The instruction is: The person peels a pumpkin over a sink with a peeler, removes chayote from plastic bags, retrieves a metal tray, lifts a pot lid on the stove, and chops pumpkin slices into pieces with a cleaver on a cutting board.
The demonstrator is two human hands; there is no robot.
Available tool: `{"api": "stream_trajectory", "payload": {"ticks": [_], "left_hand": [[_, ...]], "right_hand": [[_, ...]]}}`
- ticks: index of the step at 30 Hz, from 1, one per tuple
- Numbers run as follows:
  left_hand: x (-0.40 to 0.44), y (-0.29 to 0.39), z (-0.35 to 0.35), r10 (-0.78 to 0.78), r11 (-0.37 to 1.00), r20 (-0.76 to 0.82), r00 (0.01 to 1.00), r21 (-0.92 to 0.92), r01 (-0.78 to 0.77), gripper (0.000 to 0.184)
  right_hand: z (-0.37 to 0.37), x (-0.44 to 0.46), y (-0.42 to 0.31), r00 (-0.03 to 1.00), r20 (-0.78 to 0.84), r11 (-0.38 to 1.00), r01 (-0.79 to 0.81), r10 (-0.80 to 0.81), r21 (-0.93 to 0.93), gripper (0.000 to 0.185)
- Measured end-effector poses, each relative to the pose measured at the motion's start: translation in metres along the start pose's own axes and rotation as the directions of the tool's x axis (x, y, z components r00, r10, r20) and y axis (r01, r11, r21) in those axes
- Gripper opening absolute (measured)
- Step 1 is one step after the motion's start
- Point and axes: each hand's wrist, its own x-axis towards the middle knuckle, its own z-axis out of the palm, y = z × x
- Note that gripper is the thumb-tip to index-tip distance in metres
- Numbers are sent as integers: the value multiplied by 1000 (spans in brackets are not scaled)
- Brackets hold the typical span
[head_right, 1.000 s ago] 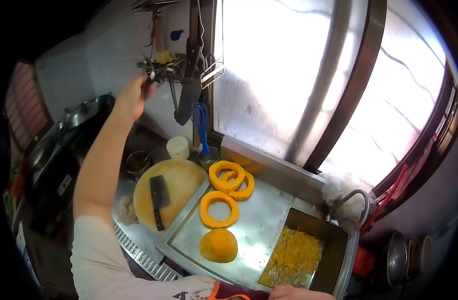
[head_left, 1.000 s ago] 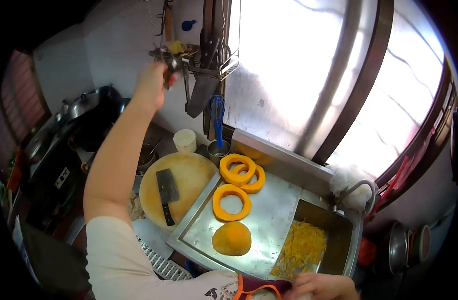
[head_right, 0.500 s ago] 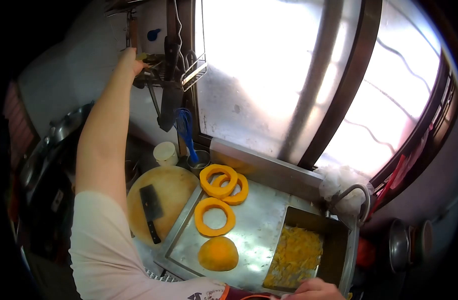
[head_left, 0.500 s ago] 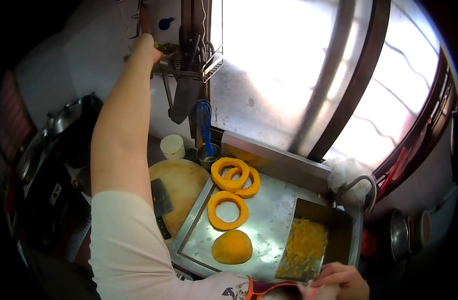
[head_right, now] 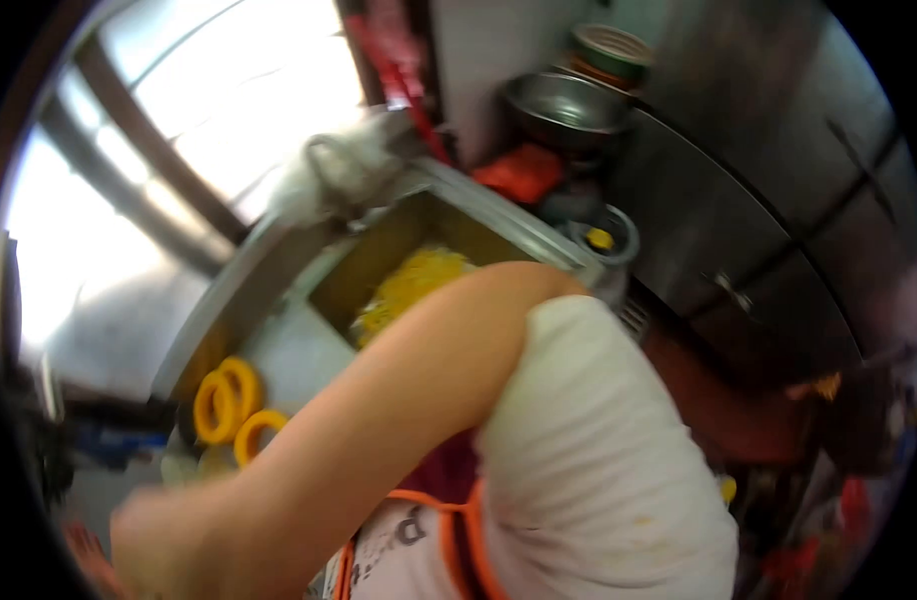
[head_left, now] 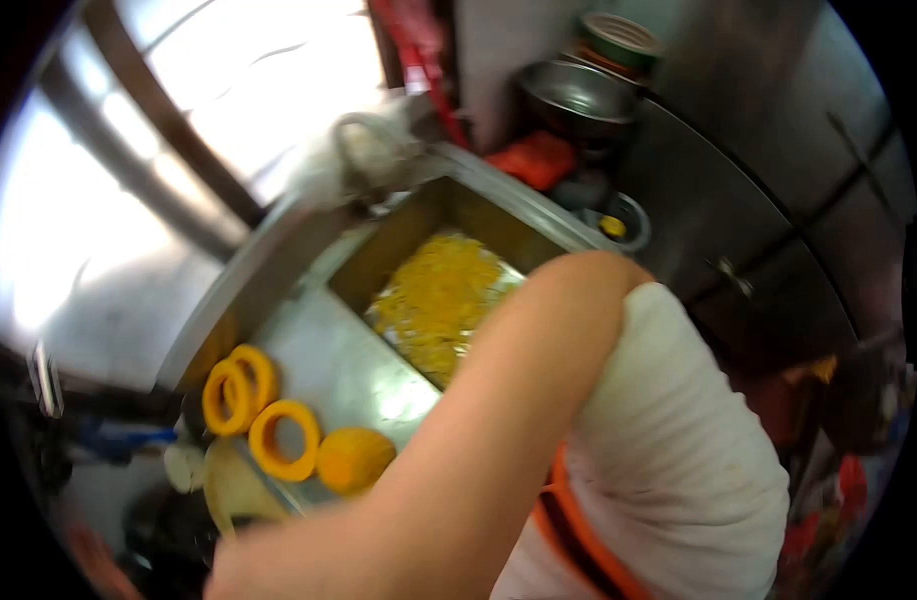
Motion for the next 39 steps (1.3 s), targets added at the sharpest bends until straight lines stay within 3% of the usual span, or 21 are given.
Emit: {"api": "stream_trajectory", "payload": {"ticks": [2, 5, 8, 16, 27, 33, 39], "left_hand": [[-53, -33, 1, -81, 983, -74, 994, 160, 92, 43], [-102, -67, -7, -245, 927, -141, 959, 256, 274, 38], [-150, -98, -3, -375, 886, -144, 916, 235, 400, 34], [-237, -157, 51, -546, 824, 0, 838, 177, 538, 24], [-256, -174, 62, -646, 755, 62, 761, 203, 624, 21], [-252, -178, 111, -688, 720, 169, 706, 287, 632, 20], [-262, -212, 185, -696, 717, 408, 591, 429, 549, 17]], "right_hand": [[4, 2, -9, 998, 64, 998, 7, -11, 56, 22], [-3, -3, -31, 995, 104, 995, -14, 4, 103, 22], [-14, -15, -62, 989, 144, 994, -51, 38, 92, 21], [-34, -33, -105, 984, 167, 997, -69, 63, 32, 20], [-52, -67, -145, 968, 41, 962, -240, 246, -128, 18], [-52, -85, -165, 924, -35, 914, -382, 381, -135, 17], [-50, -99, -193, 832, -135, 813, -555, 538, -179, 17]]}}
